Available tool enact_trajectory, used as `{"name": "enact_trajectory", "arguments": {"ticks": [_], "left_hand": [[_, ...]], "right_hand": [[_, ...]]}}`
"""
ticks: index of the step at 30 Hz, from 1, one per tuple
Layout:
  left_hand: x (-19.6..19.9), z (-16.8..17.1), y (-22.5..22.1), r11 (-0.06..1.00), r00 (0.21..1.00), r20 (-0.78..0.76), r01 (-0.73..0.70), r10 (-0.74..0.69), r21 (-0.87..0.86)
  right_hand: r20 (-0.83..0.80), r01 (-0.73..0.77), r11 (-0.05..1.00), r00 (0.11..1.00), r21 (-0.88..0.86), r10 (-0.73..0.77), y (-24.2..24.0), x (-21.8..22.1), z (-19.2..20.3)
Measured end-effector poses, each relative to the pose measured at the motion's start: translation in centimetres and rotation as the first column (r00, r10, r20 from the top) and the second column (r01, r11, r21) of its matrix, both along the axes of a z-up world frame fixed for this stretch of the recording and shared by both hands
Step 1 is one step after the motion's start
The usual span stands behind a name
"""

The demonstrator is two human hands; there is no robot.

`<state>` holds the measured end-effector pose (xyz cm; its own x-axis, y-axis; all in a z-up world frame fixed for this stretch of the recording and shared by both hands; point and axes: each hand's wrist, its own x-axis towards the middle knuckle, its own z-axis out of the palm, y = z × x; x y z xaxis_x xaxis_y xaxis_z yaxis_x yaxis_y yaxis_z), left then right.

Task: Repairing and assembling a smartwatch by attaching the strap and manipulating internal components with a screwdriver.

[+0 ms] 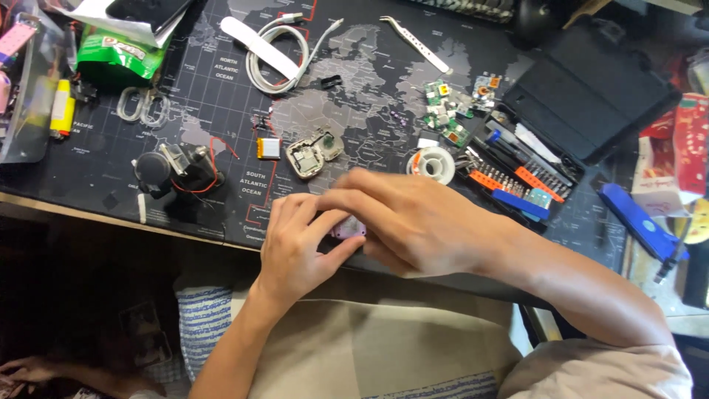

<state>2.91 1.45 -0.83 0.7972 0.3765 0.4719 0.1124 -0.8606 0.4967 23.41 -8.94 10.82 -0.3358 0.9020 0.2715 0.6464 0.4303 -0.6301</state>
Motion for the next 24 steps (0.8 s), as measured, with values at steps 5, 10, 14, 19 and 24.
{"name": "enact_trajectory", "arguments": {"ticks": [5,10,14,19,24], "left_hand": [[-0.1,-0.5,-0.1,1.000,1.000,0.026,-0.002,0.002,0.003],[0.0,-0.5,-0.1,1.000,0.999,0.040,-0.016,0.015,0.005],[-0.1,-0.6,-0.1,1.000,0.998,0.063,0.000,0.000,-0.008],[-0.1,-0.6,0.0,1.000,0.999,0.048,0.002,-0.001,-0.031],[-0.1,-0.4,0.0,0.999,0.999,0.043,0.010,-0.008,-0.048]], "right_hand": [[0.042,0.062,0.994,0.997,0.087,-0.066,-0.2,0.0,-1.0],[-0.003,-0.025,0.999,1.000,0.022,0.025,0.1,0.6,-0.6],[0.107,0.093,0.993,0.989,0.072,-0.100,-0.2,0.3,-1.1],[0.081,0.062,0.998,0.995,-0.022,-0.060,-0.1,0.6,-0.3],[0.167,0.116,0.989,0.977,0.090,-0.129,-0.2,0.1,-0.9]]}}
